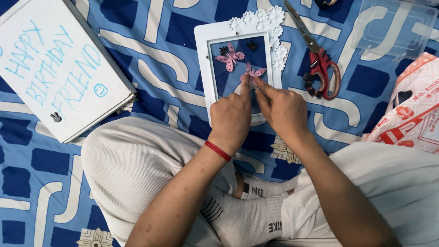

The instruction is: The person assembles a decorative photo frame by placing pink paper butterflies and small beads onto a blue background inside a white frame. They then insert a printed photograph of a woman into the frame and secure the back panel.

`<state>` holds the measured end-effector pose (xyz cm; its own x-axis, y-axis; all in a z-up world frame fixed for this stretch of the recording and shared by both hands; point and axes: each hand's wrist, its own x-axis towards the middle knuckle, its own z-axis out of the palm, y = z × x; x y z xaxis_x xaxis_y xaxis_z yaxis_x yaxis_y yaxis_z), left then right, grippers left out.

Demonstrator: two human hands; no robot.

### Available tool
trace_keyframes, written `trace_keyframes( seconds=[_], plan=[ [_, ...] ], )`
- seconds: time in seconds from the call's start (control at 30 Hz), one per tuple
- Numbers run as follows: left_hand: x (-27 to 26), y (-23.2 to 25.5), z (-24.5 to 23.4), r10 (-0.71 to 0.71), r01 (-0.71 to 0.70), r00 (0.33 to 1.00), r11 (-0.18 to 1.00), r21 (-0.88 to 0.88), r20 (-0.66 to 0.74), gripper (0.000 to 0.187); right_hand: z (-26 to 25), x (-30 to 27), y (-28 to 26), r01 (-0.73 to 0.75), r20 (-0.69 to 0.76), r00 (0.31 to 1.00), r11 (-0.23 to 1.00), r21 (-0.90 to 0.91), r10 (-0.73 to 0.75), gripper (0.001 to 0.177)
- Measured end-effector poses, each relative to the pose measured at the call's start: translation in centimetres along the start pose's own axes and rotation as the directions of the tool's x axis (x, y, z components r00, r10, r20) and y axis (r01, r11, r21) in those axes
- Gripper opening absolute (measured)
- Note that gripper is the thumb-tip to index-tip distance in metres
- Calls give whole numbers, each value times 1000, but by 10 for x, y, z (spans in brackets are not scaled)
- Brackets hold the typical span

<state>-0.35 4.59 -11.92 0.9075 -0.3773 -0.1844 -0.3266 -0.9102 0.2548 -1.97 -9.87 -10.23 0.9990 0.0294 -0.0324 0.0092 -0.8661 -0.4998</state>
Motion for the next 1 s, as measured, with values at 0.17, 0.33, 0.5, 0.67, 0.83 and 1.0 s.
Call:
trace_keyframes(
  seconds=[0.17,0.33,0.5,0.67,0.83,1.0],
  plan=[
    [-2,1,-3,10,-10,1000,1000,-8,-13,72,0,-1,1,17,-28,999,1000,-16,-17,30],
    [-5,3,-4,13,-13,1000,1000,-6,-18,70,0,-2,2,21,-25,999,999,-27,-21,29],
    [-4,3,-8,21,-21,999,1000,-16,-46,69,-1,-1,0,23,-44,999,1000,-18,-24,28],
    [-5,4,-13,38,-49,989,996,-72,-143,50,-5,-3,-2,25,-89,996,998,56,-20,24],
    [-11,5,-21,61,-84,980,990,-114,-191,3,-11,-4,-5,17,-111,994,992,128,-3,18],
    [-14,2,-30,33,-70,976,983,-168,-216,13,-14,-6,-9,8,-124,992,987,159,12,16]
  ],
)
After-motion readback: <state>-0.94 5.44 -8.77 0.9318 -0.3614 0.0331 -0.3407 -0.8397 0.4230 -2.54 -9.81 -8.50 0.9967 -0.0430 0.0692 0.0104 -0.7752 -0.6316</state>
